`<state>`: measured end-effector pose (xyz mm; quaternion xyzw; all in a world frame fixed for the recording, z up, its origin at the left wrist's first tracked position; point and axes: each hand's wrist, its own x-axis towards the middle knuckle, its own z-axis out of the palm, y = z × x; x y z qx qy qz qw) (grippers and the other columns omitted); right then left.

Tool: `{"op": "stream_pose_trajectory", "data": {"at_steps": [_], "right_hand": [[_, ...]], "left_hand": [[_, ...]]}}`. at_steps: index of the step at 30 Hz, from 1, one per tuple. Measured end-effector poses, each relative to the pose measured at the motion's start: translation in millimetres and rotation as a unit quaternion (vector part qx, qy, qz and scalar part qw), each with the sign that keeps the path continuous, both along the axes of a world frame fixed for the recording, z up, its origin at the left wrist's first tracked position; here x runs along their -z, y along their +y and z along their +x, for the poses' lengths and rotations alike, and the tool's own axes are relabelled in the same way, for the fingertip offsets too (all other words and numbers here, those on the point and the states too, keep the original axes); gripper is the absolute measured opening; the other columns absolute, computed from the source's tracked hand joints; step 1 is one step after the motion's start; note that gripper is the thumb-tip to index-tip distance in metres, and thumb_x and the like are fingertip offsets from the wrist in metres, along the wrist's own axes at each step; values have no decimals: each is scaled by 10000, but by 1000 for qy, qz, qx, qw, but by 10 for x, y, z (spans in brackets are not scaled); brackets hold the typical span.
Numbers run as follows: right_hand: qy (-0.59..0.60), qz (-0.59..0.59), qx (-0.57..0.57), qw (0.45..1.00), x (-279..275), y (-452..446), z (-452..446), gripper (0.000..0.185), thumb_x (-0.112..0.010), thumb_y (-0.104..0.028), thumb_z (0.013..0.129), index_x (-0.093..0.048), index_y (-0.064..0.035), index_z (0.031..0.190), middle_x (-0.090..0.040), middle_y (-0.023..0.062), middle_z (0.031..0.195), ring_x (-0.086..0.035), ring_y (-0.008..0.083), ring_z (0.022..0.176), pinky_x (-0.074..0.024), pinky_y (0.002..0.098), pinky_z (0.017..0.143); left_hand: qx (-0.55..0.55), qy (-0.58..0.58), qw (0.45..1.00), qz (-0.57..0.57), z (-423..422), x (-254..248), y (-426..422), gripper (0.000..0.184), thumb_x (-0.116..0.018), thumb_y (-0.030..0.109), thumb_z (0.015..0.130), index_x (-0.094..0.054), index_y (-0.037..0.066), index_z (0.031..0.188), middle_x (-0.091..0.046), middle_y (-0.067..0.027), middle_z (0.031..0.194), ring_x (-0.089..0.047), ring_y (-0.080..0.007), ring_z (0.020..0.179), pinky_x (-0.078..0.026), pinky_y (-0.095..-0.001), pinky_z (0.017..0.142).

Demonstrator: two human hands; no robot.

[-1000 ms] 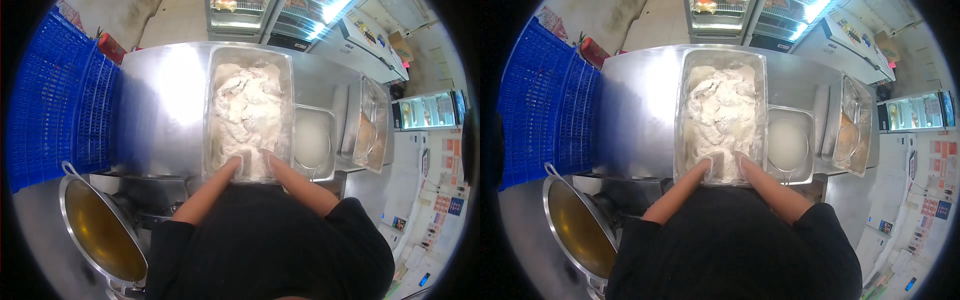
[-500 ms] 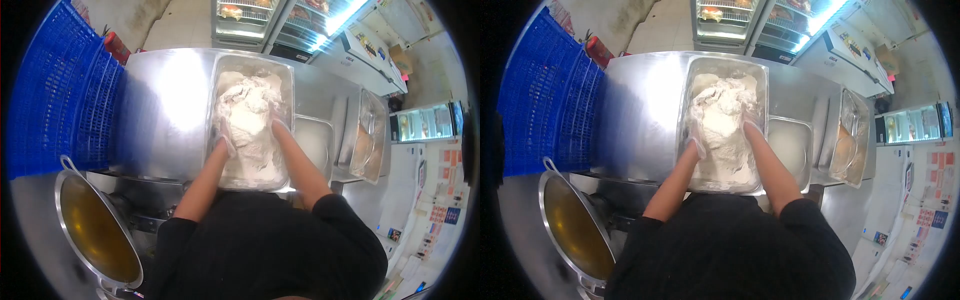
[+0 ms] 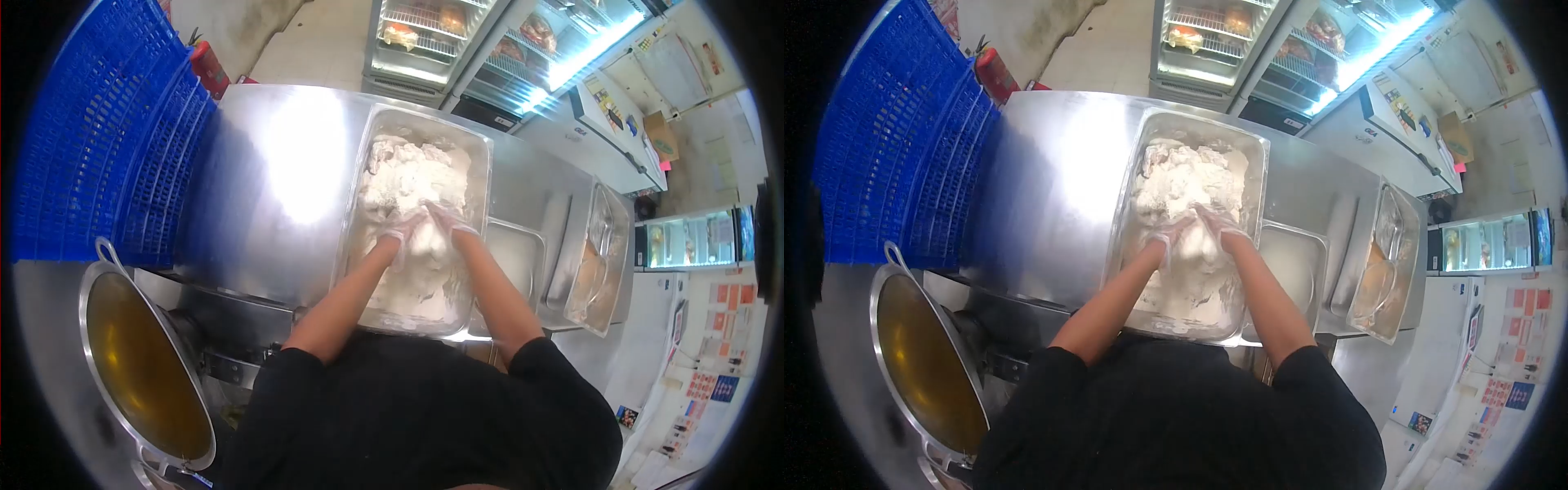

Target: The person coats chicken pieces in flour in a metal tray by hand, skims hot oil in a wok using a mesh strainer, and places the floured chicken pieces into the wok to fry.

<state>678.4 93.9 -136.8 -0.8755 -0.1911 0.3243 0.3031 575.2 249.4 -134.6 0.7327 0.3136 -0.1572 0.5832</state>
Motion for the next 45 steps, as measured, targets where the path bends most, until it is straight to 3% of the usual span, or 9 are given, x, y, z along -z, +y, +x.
{"op": "stream_pose_trajectory", "data": {"at_steps": [8,14,25,26,28,33,35,41,45], "right_hand": [[-85,-37,29,995,-1417,208,351,624,-550,-521,924,-546,-69,1354,-562,191,1340,-556,309,1187,-419,400,1007],[-149,-152,37,976,-121,442,1530,587,-541,-412,949,-469,-55,1410,-539,202,1363,-489,359,1275,-375,415,1086],[121,-80,-37,989,-375,959,968,577,-533,-383,954,-452,-47,1416,-532,198,1379,-467,371,1304,-360,420,1105],[-153,-148,-374,903,339,715,1237,539,-514,-314,966,-424,-68,1437,-527,193,1388,-491,342,1289,-377,395,1090],[9,-60,-225,973,538,473,983,487,-472,-158,966,-412,-106,1446,-543,196,1351,-548,304,1219,-436,349,1027],[1,-155,-265,952,-506,330,411,582,-550,-451,944,-483,-111,1411,-524,158,1401,-520,292,1256,-424,358,1041],[-122,-197,-330,915,-1013,273,326,545,-597,-428,925,-556,-99,1357,-584,159,1340,-532,284,1246,-426,362,1036],[-36,-161,-310,936,-1640,1034,976,636,-584,-571,893,-611,-83,1300,-604,169,1317,-557,337,1217,-391,405,1075],[-225,-115,-346,904,-230,1841,1581,605,-505,-551,946,-593,-73,1308,-589,174,1323,-564,325,1173,-415,411,1029]], "left_hand": [[-139,-234,929,249,-662,-167,40,679,-654,350,838,-434,-14,1368,-531,-267,1319,-530,-387,1208,-404,-414,1049],[-173,167,970,-40,-912,185,71,983,-520,708,827,-288,41,1511,-371,-229,1501,-411,-380,1353,-364,-443,1098],[-262,-129,672,-681,-314,-435,316,918,-250,777,892,-342,93,1498,-526,-152,1389,-546,-277,1251,-459,-483,1038],[-242,-173,654,-695,-233,-280,293,884,-220,747,920,-343,88,1495,-535,-155,1377,-558,-271,1239,-472,-481,1030],[-188,-153,800,-548,-26,119,256,849,-164,699,950,-351,72,1490,-519,-160,1396,-552,-267,1248,-472,-466,1036],[-399,31,766,-503,-260,284,145,733,-408,525,978,-290,29,1504,-462,-189,1439,-459,-288,1331,-357,-399,1130],[-81,98,966,-226,-495,-760,301,699,-366,507,983,-254,77,1523,-346,-176,1523,-375,-297,1390,-260,-403,1173],[-40,43,976,212,-1242,683,-368,829,-544,510,895,-305,-26,1480,-354,-214,1509,-386,-317,1373,-309,-384,1135],[-173,122,972,-102,-1407,668,-413,816,-443,583,928,-317,4,1489,-365,-199,1505,-426,-307,1345,-366,-424,1094]]}}
